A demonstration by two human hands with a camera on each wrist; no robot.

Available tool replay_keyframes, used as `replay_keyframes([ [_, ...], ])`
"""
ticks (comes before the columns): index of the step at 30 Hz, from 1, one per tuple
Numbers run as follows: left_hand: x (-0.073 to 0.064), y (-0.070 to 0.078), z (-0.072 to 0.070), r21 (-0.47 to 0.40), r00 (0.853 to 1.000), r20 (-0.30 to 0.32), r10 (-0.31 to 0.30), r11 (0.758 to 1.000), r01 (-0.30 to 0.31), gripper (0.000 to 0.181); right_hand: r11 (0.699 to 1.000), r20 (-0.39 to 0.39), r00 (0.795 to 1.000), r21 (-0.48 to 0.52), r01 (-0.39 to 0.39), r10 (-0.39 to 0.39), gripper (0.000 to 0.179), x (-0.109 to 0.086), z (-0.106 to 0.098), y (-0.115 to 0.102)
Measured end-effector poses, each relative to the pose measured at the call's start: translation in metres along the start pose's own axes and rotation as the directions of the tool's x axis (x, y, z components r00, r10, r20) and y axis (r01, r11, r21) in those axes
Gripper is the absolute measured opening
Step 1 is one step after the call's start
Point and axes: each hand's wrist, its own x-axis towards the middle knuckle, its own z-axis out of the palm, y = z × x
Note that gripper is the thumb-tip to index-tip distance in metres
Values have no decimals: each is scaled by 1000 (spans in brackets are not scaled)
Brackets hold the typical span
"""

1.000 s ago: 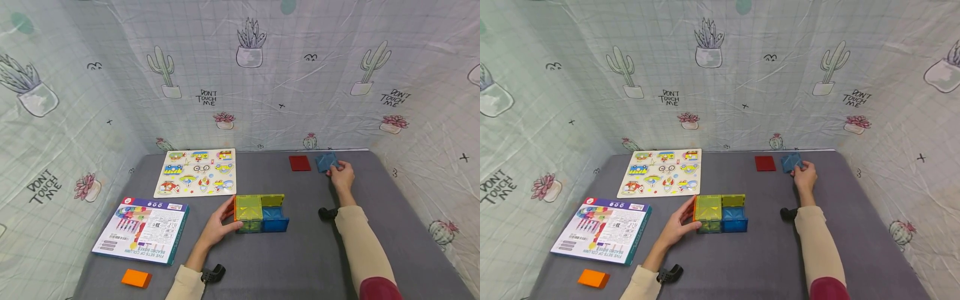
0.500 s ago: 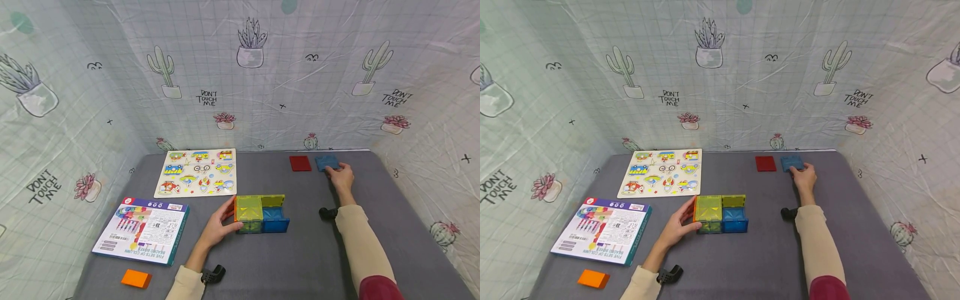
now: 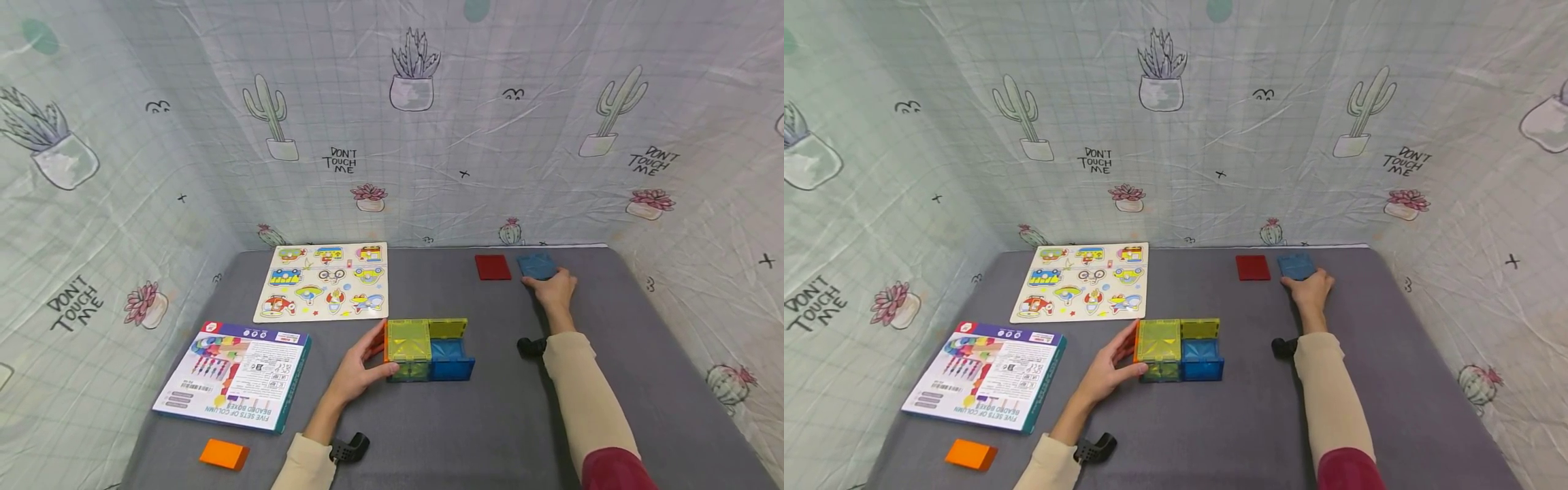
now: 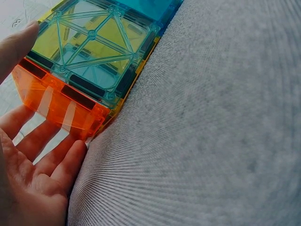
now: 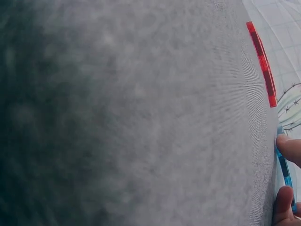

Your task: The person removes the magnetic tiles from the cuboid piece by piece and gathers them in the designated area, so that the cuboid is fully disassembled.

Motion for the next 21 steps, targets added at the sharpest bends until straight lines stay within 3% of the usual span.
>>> replay_keyframes([
  [11, 0, 0, 0, 0, 1000, 3, -5, 1000, 5, 82, 997, 10, 1000, -75, -8, 8, 90, 2, -1, -1],
  [21, 0, 1, 0, -20, 1000, -2, -10, 1000, 9, 83, 984, 39, 999, -177, 38, -32, 88, 5, -1, -2],
])
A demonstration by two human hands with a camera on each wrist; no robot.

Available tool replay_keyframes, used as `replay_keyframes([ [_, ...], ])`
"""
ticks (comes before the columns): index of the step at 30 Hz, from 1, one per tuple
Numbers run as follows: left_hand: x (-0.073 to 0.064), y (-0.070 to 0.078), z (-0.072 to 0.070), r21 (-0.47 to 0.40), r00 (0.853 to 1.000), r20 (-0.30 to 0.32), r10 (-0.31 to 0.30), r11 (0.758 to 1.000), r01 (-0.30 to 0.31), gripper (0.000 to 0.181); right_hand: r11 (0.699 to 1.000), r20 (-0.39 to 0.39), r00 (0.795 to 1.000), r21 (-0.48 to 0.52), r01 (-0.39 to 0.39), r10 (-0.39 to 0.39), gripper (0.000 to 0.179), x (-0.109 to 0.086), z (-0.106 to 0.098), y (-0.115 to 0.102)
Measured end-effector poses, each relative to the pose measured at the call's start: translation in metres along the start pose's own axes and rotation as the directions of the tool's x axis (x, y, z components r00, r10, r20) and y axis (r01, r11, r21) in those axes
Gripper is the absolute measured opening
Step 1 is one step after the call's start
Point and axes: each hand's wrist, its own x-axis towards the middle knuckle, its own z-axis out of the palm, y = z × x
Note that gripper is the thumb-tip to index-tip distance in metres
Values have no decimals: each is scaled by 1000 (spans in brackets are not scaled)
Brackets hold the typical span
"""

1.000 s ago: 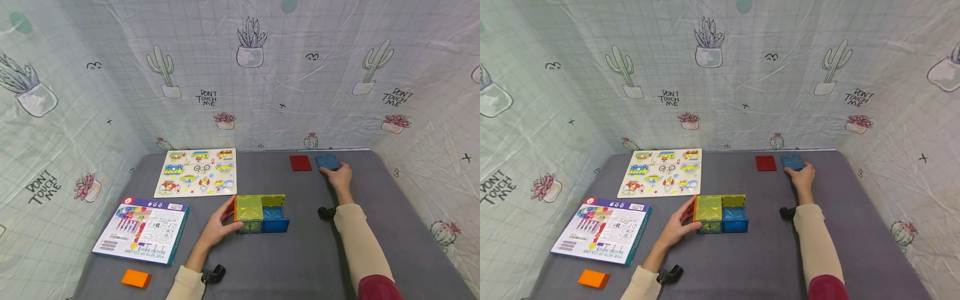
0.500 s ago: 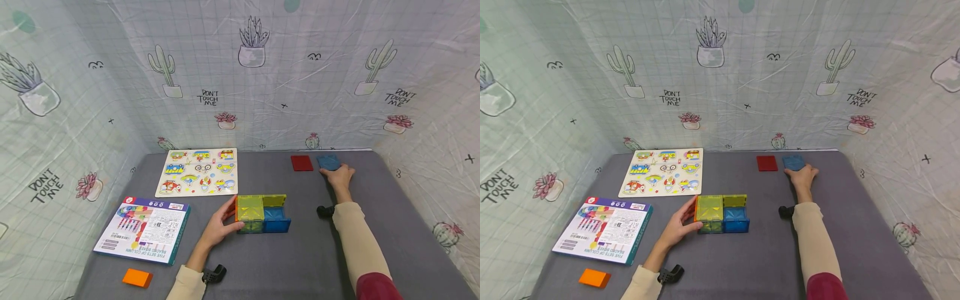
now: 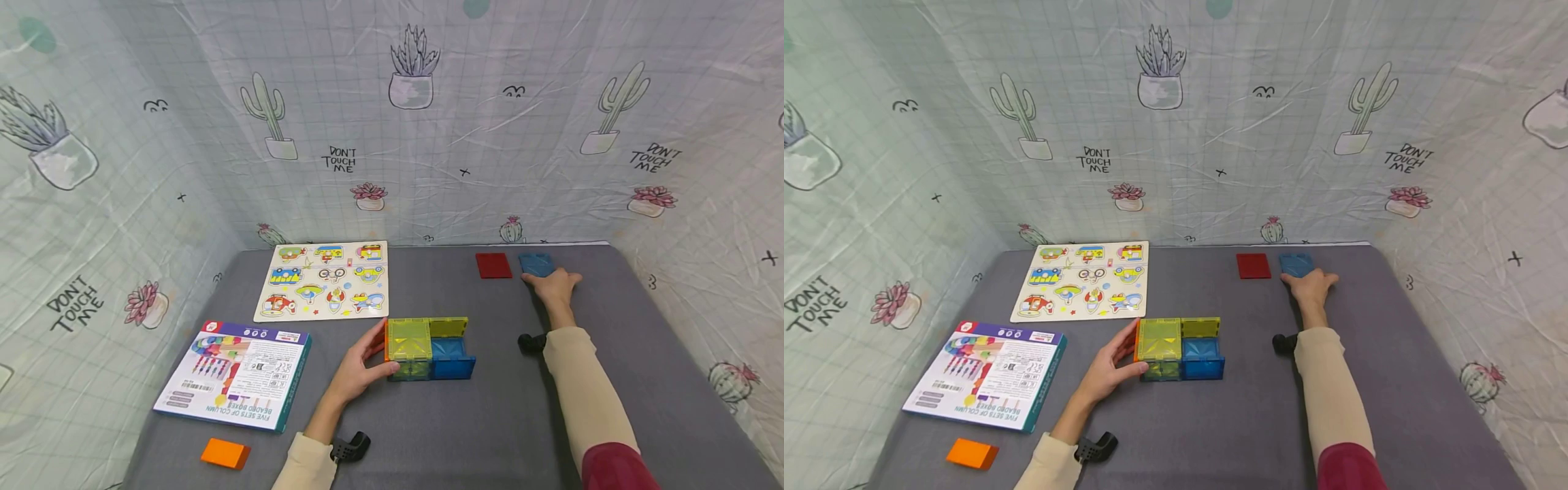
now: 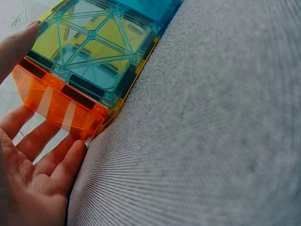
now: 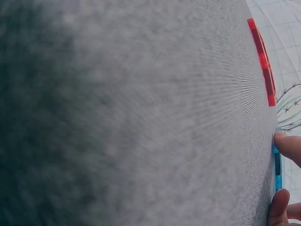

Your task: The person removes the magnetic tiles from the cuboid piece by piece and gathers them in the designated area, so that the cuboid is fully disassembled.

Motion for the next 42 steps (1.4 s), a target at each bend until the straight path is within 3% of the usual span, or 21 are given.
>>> replay_keyframes([
  [7, -1, -1, 1, 18, 1000, 3, 2, 1000, -2, 83, 1000, 6, 1000, -13, 6, -5, 90, 0, 0, 1],
  [18, -4, -3, 3, 20, 1000, -6, -17, 1000, 17, 84, 989, 23, 1000, 145, -15, 11, 96, -13, -13, -4],
  [24, -3, -2, 1, 17, 1000, -6, -10, 1000, 10, 83, 986, 12, 1000, 164, -2, 0, 94, -14, -22, -7],
  [42, -1, -2, 1, 32, 1000, 0, 14, 999, -14, 83, 976, -37, 989, 159, 150, -146, 95, -42, -43, -28],
])
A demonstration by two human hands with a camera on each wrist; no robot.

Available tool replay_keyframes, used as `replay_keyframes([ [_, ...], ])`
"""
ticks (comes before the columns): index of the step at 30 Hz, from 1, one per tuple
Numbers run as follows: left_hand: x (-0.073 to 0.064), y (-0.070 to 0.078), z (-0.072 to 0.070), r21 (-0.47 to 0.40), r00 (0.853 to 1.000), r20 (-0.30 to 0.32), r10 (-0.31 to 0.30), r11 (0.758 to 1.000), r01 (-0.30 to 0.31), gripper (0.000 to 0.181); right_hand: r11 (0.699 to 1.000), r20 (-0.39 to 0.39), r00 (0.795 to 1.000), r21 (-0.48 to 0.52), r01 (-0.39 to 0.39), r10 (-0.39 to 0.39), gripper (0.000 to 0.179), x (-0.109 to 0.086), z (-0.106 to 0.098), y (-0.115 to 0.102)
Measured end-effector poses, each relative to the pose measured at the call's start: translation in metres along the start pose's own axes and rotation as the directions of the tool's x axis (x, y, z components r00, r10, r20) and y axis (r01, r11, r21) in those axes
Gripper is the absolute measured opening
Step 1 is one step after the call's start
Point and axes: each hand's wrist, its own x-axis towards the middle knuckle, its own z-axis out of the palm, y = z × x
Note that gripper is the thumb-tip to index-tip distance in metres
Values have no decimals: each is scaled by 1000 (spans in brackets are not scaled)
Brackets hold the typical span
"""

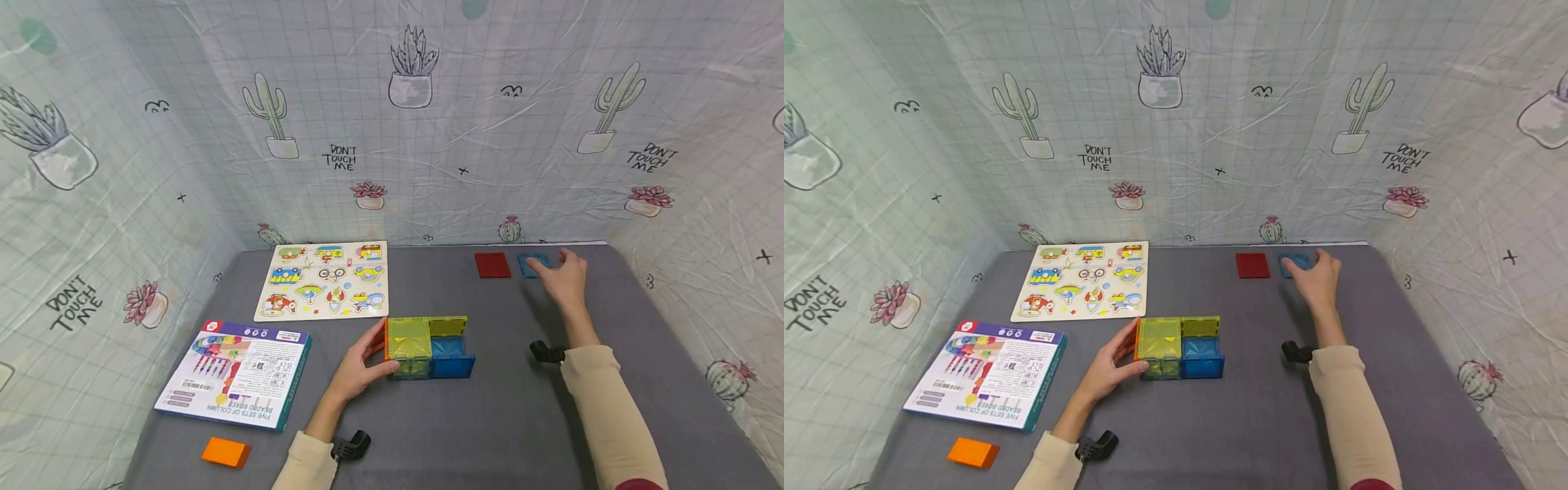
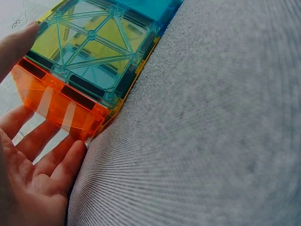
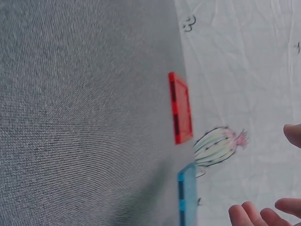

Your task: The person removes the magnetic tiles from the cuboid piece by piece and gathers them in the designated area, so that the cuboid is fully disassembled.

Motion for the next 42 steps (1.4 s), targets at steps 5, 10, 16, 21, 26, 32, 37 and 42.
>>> replay_keyframes([
  [5, 0, -2, 0, 20, 1000, 3, 17, 1000, -18, 86, 998, -12, 998, 6, 57, -57, 95, -12, -4, -9],
  [10, 0, -1, 1, 17, 1000, 5, 21, 1000, -21, 86, 992, -21, 992, 16, 123, -123, 92, -25, -9, -18],
  [16, 0, 3, 2, -11, 1000, 2, 16, 1000, -16, 79, 976, -18, 976, 35, 215, -215, 85, -42, -13, -28],
  [21, 0, 2, 2, -16, 1000, -9, 10, 1000, -11, 79, 953, -35, 953, 33, 303, -301, 75, -55, -12, -31],
  [26, 1, -2, 3, -2, 1000, -17, 0, 1000, 0, 79, 929, -37, 929, 28, 369, -368, 70, -68, -10, -31],
  [32, -1, 19, 1, 3, 1000, -4, -7, 1000, 7, 77, 904, -26, 904, 28, 427, -426, 63, -83, -8, -31],
  [37, -3, 37, 0, 8, 1000, 3, -4, 1000, 4, 76, 880, -12, 881, 32, 474, -474, 59, -95, -7, -28],
  [42, -4, 39, 0, -5, 1000, 3, -20, 1000, 20, 76, 851, 12, 851, 47, 524, -525, 58, -107, -4, -25],
])
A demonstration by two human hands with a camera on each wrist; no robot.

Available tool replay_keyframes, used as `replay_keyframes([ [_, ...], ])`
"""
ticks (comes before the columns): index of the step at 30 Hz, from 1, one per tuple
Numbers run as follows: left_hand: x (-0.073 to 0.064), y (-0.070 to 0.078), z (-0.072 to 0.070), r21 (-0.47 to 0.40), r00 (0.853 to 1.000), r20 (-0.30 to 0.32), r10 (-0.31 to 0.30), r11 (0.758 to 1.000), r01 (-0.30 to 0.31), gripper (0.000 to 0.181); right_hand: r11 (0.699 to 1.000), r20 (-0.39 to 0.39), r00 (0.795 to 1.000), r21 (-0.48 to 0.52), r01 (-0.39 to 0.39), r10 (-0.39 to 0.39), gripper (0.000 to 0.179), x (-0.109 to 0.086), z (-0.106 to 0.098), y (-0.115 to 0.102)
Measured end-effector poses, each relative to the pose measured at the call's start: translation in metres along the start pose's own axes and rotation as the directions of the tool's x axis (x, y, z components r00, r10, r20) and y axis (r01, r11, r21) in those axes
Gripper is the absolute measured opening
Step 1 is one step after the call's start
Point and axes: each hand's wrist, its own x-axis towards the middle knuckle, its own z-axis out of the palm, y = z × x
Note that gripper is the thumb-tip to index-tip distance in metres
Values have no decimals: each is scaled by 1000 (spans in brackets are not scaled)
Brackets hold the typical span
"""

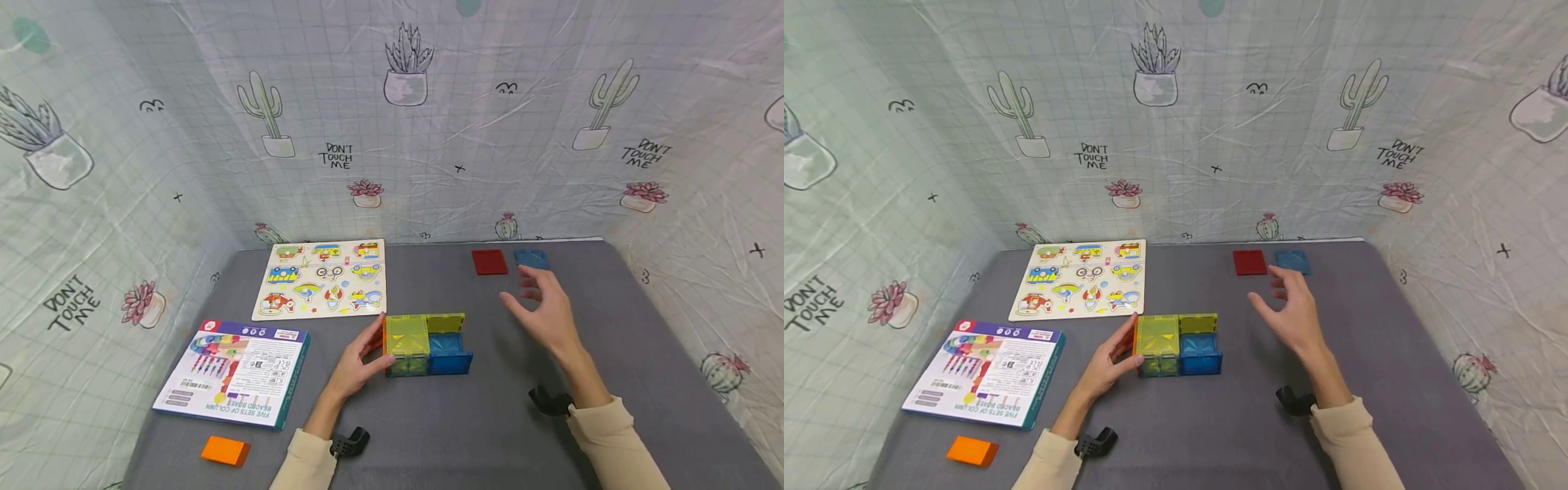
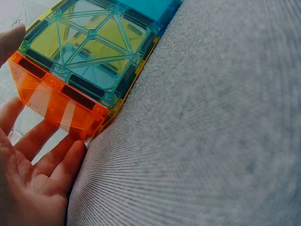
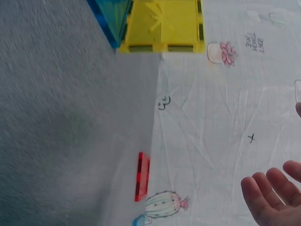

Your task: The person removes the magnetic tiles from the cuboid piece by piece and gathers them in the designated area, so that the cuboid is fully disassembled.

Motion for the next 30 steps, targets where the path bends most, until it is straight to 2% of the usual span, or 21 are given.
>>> replay_keyframes([
  [13, 1, -1, -1, 13, 1000, 17, 15, 1000, -15, 77, 994, 92, 990, 53, 100, -105, 63, -29, 12, -7],
  [20, 1, 0, 0, 22, 1000, 18, 20, 1000, -20, 77, 987, 165, 973, 37, 159, -163, 63, -42, 21, -10],
  [24, 1, -1, 0, 21, 1000, 19, 22, 1000, -22, 77, 985, 212, 962, 44, 165, -171, 64, -49, 29, -7],
  [30, 0, 2, 0, 59, 1000, 4, -11, 998, 10, 71, 984, 269, 947, 66, 164, -175, 65, -58, 39, -5],
])
